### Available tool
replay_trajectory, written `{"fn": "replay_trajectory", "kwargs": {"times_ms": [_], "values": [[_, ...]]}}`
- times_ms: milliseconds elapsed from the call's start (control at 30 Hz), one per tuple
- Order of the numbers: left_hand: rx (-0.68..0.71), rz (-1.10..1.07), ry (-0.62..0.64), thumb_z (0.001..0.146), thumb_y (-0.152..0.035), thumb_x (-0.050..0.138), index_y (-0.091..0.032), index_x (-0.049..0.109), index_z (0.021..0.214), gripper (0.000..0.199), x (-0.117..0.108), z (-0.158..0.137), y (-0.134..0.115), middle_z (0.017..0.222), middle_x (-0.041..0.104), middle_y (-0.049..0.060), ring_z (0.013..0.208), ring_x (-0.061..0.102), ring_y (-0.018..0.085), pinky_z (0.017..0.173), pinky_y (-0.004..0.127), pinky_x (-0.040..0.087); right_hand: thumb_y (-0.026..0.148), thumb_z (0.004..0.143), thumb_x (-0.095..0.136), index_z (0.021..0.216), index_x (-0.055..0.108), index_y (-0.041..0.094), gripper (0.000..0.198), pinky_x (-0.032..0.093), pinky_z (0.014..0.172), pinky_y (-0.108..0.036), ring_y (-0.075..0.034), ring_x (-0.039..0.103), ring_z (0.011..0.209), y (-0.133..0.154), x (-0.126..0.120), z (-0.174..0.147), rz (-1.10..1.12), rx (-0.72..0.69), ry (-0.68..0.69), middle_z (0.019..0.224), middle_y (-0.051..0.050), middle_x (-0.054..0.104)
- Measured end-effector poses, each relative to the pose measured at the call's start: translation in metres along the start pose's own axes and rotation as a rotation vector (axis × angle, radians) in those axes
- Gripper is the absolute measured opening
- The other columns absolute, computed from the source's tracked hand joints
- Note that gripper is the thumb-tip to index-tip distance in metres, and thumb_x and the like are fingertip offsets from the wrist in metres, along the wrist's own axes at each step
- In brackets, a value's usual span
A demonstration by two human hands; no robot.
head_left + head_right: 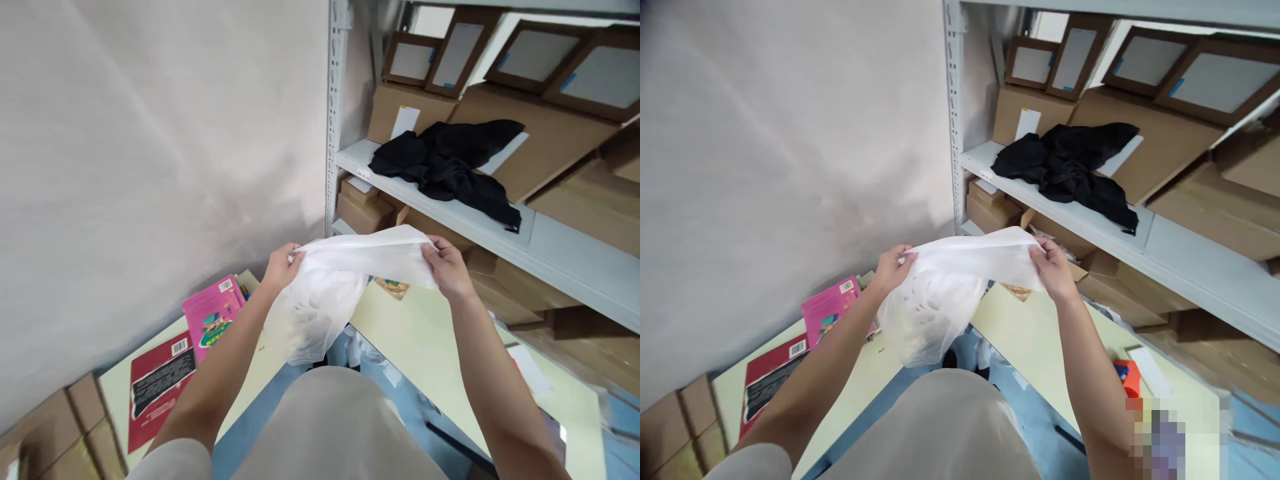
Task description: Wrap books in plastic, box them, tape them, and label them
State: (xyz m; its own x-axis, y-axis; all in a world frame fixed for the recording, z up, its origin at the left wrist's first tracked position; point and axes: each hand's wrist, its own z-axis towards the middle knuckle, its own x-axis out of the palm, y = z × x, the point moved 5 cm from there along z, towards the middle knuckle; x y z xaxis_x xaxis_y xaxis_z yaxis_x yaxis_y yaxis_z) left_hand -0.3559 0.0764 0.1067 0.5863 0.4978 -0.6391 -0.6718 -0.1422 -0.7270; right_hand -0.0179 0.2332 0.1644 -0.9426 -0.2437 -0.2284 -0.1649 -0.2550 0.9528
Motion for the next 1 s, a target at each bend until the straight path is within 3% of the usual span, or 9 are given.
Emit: {"fn": "replay_trajectory", "kwargs": {"times_ms": [100,200,300,433,533,600,733,833,1000], "values": [[0.126,0.043,-0.002,0.085,-0.036,0.047,-0.019,0.064,0.09,0.024,-0.002,0.019,-0.019,0.092,0.069,0.006,0.086,0.062,0.021,0.081,0.034,0.048,0.051,0.074,0.063,0.081,0.062,0.017,0.035,0.033,0.045,-0.02,-0.009,0.04,0.048,-0.021,-0.023,-0.016,-0.037,0.096,-0.175,0.055,0.005,0.049],[0.116,-0.033,-0.041,0.085,-0.034,0.046,-0.019,0.063,0.095,0.025,0.0,0.038,-0.029,0.085,0.067,0.004,0.078,0.062,0.018,0.076,0.031,0.048,0.05,0.069,0.069,0.075,0.061,0.016,0.035,0.03,0.042,-0.021,-0.008,0.038,0.045,-0.04,-0.028,-0.027,-0.153,0.187,-0.182,0.052,0.006,0.046],[0.071,-0.097,-0.076,0.086,-0.037,0.046,-0.018,0.061,0.098,0.027,0.006,0.049,-0.033,0.078,0.064,0.002,0.07,0.06,0.017,0.069,0.028,0.048,0.045,0.059,0.077,0.1,0.059,0.017,0.053,0.041,0.049,-0.023,-0.011,0.051,0.057,-0.049,-0.039,-0.041,-0.091,0.182,-0.193,0.075,0.0,0.06],[0.12,-0.041,-0.026,0.074,-0.042,0.066,-0.019,0.057,0.11,0.044,0.035,0.043,-0.049,0.094,0.064,0.003,0.078,0.061,0.018,0.078,0.031,0.049,0.045,0.053,0.082,0.127,0.044,0.026,0.086,0.045,0.05,-0.025,-0.011,0.054,0.06,-0.071,-0.08,-0.08,-0.056,0.243,-0.24,0.1,-0.004,0.061],[0.149,-0.029,0.11,0.061,-0.041,0.08,-0.02,0.04,0.133,0.086,0.085,0.025,-0.068,0.111,0.062,0.008,0.083,0.064,0.02,0.084,0.035,0.049,0.049,0.054,0.08,0.13,0.041,0.027,0.089,0.044,0.047,-0.025,-0.01,0.05,0.056,-0.104,-0.12,-0.126,-0.144,0.362,-0.343,0.1,-0.005,0.063],[0.148,-0.007,0.22,0.063,-0.039,0.08,-0.019,0.025,0.144,0.099,0.129,0.01,-0.082,0.115,0.062,0.013,0.088,0.066,0.024,0.086,0.038,0.049,0.051,0.058,0.077,0.129,0.042,0.023,0.084,0.046,0.051,-0.027,-0.012,0.052,0.057,-0.133,-0.143,-0.159,-0.222,0.435,-0.441,0.089,-0.004,0.064],[0.192,0.158,0.454,0.075,-0.032,0.072,-0.016,0.012,0.149,0.096,0.228,-0.02,-0.101,0.126,0.059,0.02,0.107,0.063,0.032,0.088,0.039,0.049,0.047,0.071,0.064,0.12,0.046,0.016,0.061,0.048,0.06,-0.033,-0.016,0.054,0.057,-0.192,-0.163,-0.22,-0.42,0.54,-0.571,0.076,-0.002,0.062],[0.215,0.308,0.589,0.079,-0.03,0.068,-0.014,0.012,0.149,0.091,0.292,-0.039,-0.095,0.131,0.055,0.023,0.109,0.062,0.033,0.087,0.037,0.049,0.042,0.076,0.055,0.117,0.046,0.015,0.049,0.048,0.063,-0.036,-0.018,0.055,0.058,-0.233,-0.162,-0.251,-0.516,0.6,-0.576,0.079,-0.005,0.063],[0.081,0.47,0.712,0.083,-0.038,0.062,-0.009,0.01,0.149,0.089,0.358,-0.059,-0.054,0.125,0.058,0.026,0.102,0.065,0.035,0.084,0.041,0.051,0.038,0.076,0.051,0.117,0.044,0.016,0.047,0.049,0.072,-0.041,-0.023,0.06,0.067,-0.29,-0.165,-0.281,-0.512,0.785,-0.509,0.079,-0.006,0.065]]}}
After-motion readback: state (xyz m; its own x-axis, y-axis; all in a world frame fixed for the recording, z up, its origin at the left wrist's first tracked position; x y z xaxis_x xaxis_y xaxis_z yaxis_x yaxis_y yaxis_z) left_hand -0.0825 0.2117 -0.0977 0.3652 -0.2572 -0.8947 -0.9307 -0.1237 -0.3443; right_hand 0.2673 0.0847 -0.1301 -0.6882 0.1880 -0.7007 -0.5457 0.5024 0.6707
